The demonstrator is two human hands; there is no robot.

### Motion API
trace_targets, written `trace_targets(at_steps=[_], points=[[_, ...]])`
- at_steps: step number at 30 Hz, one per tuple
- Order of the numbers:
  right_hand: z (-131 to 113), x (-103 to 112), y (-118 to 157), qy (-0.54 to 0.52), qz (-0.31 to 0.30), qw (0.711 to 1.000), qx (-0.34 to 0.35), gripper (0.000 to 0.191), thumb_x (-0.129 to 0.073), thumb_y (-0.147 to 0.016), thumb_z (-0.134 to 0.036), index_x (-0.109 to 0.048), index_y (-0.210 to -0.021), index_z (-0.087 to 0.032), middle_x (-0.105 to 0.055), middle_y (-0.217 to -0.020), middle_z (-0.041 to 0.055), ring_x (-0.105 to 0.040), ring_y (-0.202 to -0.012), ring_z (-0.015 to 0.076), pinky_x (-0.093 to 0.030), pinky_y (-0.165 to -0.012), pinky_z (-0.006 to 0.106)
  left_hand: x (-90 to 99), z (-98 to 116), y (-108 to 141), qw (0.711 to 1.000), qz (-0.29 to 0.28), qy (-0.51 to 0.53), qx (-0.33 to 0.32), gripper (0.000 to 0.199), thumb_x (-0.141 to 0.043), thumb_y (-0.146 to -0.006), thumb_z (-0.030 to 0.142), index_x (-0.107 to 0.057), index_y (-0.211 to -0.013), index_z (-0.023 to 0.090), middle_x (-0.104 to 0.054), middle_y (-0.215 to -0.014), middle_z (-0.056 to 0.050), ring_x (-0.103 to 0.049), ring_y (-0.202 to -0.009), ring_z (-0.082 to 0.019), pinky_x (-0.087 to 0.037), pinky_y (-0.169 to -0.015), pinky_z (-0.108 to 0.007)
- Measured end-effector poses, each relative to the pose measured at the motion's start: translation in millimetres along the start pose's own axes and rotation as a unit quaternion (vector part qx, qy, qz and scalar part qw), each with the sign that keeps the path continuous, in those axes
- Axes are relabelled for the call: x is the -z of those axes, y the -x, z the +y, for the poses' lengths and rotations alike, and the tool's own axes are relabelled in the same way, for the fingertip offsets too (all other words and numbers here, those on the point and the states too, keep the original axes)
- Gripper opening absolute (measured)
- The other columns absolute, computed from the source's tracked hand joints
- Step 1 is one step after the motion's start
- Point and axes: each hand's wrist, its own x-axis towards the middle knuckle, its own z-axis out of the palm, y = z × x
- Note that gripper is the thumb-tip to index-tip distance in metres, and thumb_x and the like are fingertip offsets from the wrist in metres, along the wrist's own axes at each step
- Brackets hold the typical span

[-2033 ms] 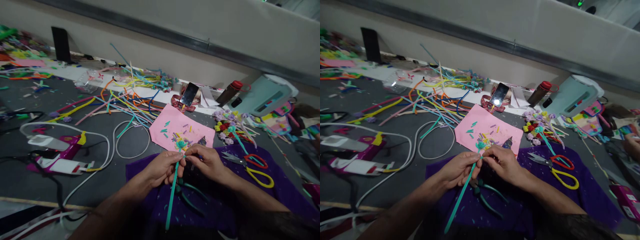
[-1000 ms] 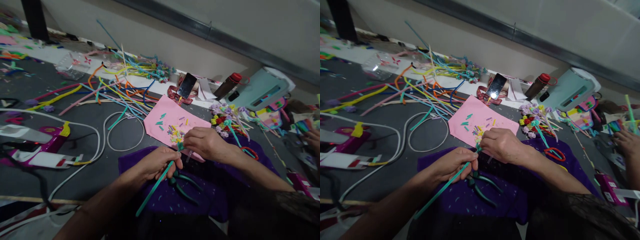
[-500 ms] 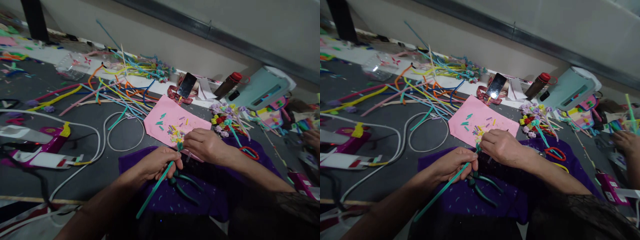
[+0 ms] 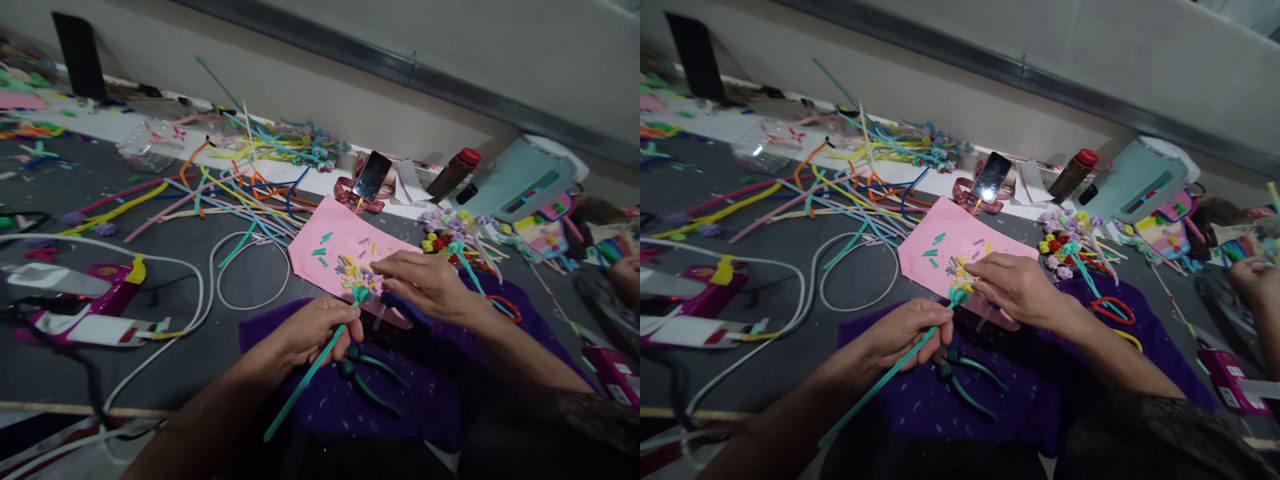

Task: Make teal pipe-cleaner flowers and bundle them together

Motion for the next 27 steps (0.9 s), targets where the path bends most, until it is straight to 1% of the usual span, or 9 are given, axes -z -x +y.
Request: trace_targets(at_steps=[3, 7, 10, 13, 18, 24, 26, 27], points=[[7, 4, -8, -0.129, -0.049, 0.989, -0.044, 0.027, -0.044, -0.089, -0.019, -0.056, -0.113, -0.017, -0.063, -0.104, 0.0074, -0.057, -0.097, 0.0153, -0.046, -0.082, 0.032, -2.9, 3, 2, 1.0, -0.011, -0.008, 0.003, 0.031, -0.046, -0.078, 0.036, -0.057, -0.059, 0.014, -0.051, -0.034, 0.001, -0.034, -0.02, -0.006, -0.02, -0.023, -0.016], [16, -6, -24, -0.283, -0.142, 0.948, -0.033, 0.026, -0.044, -0.09, -0.024, -0.059, -0.11, -0.017, -0.062, -0.106, 0.0076, -0.056, -0.096, 0.014, -0.045, -0.085, 0.032, -5.4, 5, 5, 0.999, -0.018, -0.025, 0.009, 0.031, -0.047, -0.077, 0.035, -0.057, -0.056, 0.014, -0.05, -0.033, 0.001, -0.033, -0.02, -0.005, -0.02, -0.025, -0.016], [19, -16, -31, -0.344, -0.176, 0.922, -0.025, 0.027, -0.042, -0.09, -0.027, -0.062, -0.104, -0.015, -0.063, -0.102, 0.0083, -0.057, -0.096, 0.0146, -0.045, -0.085, 0.032, -5.1, 5, 5, 0.999, -0.02, -0.032, 0.001, 0.032, -0.048, -0.077, 0.036, -0.057, -0.055, 0.013, -0.05, -0.033, 0.001, -0.034, -0.021, -0.004, -0.021, -0.027, -0.016], [18, -22, -32, -0.363, -0.192, 0.911, -0.02, 0.029, -0.041, -0.091, -0.029, -0.064, -0.098, -0.012, -0.064, -0.099, 0.0093, -0.057, -0.096, 0.0153, -0.043, -0.087, 0.034, -4.6, 4, 5, 0.999, -0.022, -0.03, 0.002, 0.031, -0.046, -0.077, 0.033, -0.057, -0.055, 0.014, -0.05, -0.033, 0.001, -0.034, -0.021, -0.005, -0.02, -0.026, -0.017], [17, -21, -27, -0.366, -0.192, 0.91, -0.041, 0.029, -0.041, -0.091, -0.029, -0.065, -0.092, -0.013, -0.064, -0.095, 0.0084, -0.058, -0.092, 0.0144, -0.043, -0.086, 0.033, -4.6, 3, 5, 1.0, -0.022, -0.018, -0.004, 0.031, -0.044, -0.078, 0.031, -0.057, -0.056, 0.013, -0.051, -0.034, 0.0, -0.035, -0.021, -0.005, -0.021, -0.027, -0.016], [16, -20, -24, -0.37, -0.19, 0.908, -0.047, 0.03, -0.041, -0.09, -0.028, -0.065, -0.092, -0.011, -0.064, -0.094, 0.0093, -0.058, -0.09, 0.0154, -0.043, -0.084, 0.032, -5.1, 2, 3, 1.0, -0.014, -0.014, 0.008, 0.03, -0.044, -0.078, 0.028, -0.057, -0.055, 0.013, -0.051, -0.033, 0.0, -0.034, -0.02, -0.006, -0.019, -0.024, -0.016], [15, -19, -24, -0.37, -0.187, 0.908, -0.053, 0.028, -0.043, -0.089, -0.028, -0.065, -0.097, -0.011, -0.064, -0.095, 0.0091, -0.058, -0.091, 0.0157, -0.043, -0.084, 0.032, -4.1, 1, 2, 1.0, -0.016, -0.009, 0.009, 0.03, -0.045, -0.078, 0.029, -0.057, -0.056, 0.013, -0.051, -0.034, 0.0, -0.034, -0.02, -0.006, -0.019, -0.024, -0.016], [14, -18, -23, -0.371, -0.173, 0.91, -0.063, 0.027, -0.045, -0.088, -0.028, -0.063, -0.101, -0.012, -0.063, -0.098, 0.0088, -0.057, -0.091, 0.0158, -0.043, -0.084, 0.032, -3.4, 0, 1, 1.0, -0.017, -0.004, 0.004, 0.031, -0.045, -0.079, 0.031, -0.058, -0.058, 0.013, -0.052, -0.034, 0.0, -0.035, -0.02, -0.006, -0.019, -0.024, -0.016]])
